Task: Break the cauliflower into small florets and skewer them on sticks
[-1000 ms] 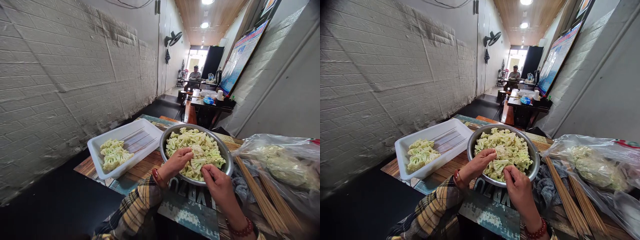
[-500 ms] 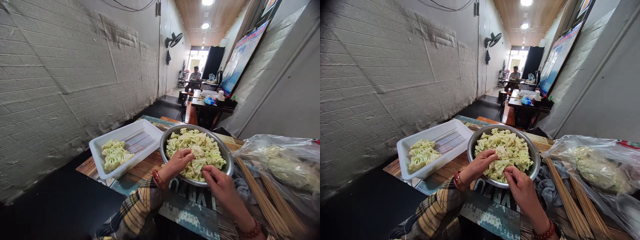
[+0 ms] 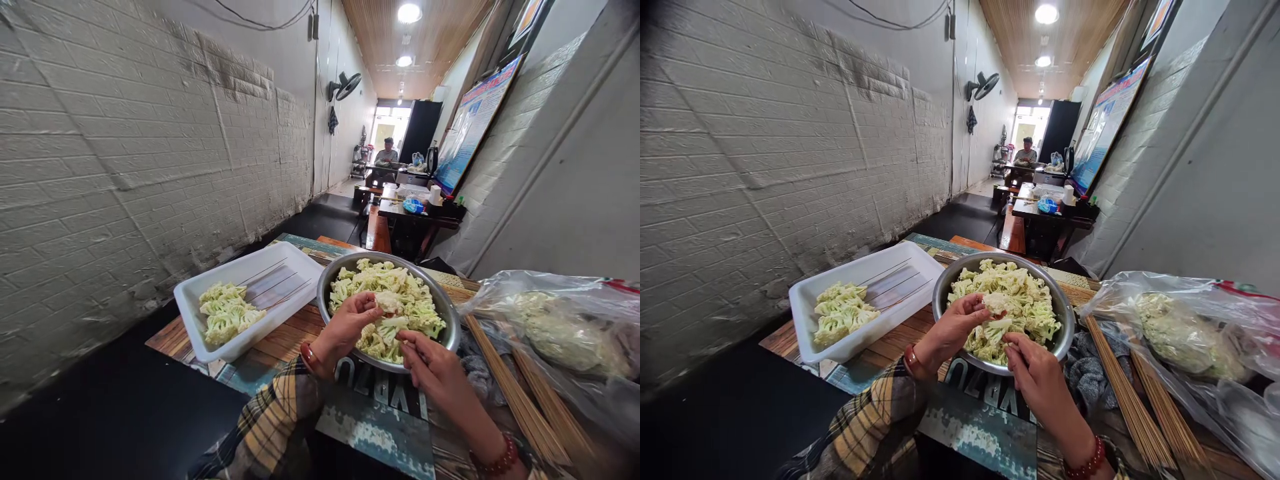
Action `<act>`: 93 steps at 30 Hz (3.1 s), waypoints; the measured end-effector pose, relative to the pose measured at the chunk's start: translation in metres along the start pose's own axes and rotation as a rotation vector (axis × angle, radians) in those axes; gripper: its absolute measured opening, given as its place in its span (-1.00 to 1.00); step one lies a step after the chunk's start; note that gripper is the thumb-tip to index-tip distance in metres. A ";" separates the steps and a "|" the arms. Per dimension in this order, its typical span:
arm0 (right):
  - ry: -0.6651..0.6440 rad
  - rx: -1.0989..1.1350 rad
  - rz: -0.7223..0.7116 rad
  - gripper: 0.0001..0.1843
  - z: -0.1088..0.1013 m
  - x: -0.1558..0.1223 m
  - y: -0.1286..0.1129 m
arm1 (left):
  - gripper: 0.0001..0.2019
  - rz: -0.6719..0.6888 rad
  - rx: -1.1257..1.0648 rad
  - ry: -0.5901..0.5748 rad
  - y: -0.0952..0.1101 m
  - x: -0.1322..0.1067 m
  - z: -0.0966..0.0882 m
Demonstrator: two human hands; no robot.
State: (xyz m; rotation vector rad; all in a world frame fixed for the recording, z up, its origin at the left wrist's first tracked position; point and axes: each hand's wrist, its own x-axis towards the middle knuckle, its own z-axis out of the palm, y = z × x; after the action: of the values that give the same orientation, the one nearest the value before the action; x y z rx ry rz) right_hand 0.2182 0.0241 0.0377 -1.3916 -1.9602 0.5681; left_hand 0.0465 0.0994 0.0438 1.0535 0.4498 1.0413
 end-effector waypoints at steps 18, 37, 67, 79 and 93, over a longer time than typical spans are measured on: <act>0.097 0.159 0.090 -0.67 0.011 -0.002 -0.010 | -0.73 -0.033 -0.062 0.064 0.003 -0.003 -0.002; 0.107 0.565 0.252 -0.60 0.014 -0.005 0.006 | -0.74 0.042 0.097 -0.038 -0.001 -0.003 -0.001; 0.045 0.082 0.130 -0.61 -0.009 -0.013 0.006 | -0.77 -0.009 0.177 0.068 -0.003 0.001 -0.004; -0.111 0.269 0.255 -0.60 -0.018 -0.013 0.009 | -0.66 -0.033 0.403 -0.040 -0.002 -0.001 -0.004; 0.050 0.055 0.118 -0.59 -0.020 -0.012 0.016 | -0.69 0.051 0.342 0.067 -0.001 -0.001 0.001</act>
State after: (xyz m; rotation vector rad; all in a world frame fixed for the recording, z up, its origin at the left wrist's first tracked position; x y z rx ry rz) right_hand 0.2459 0.0176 0.0376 -1.4795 -1.8189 0.6307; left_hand 0.0471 0.0979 0.0428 1.3408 0.6747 1.0704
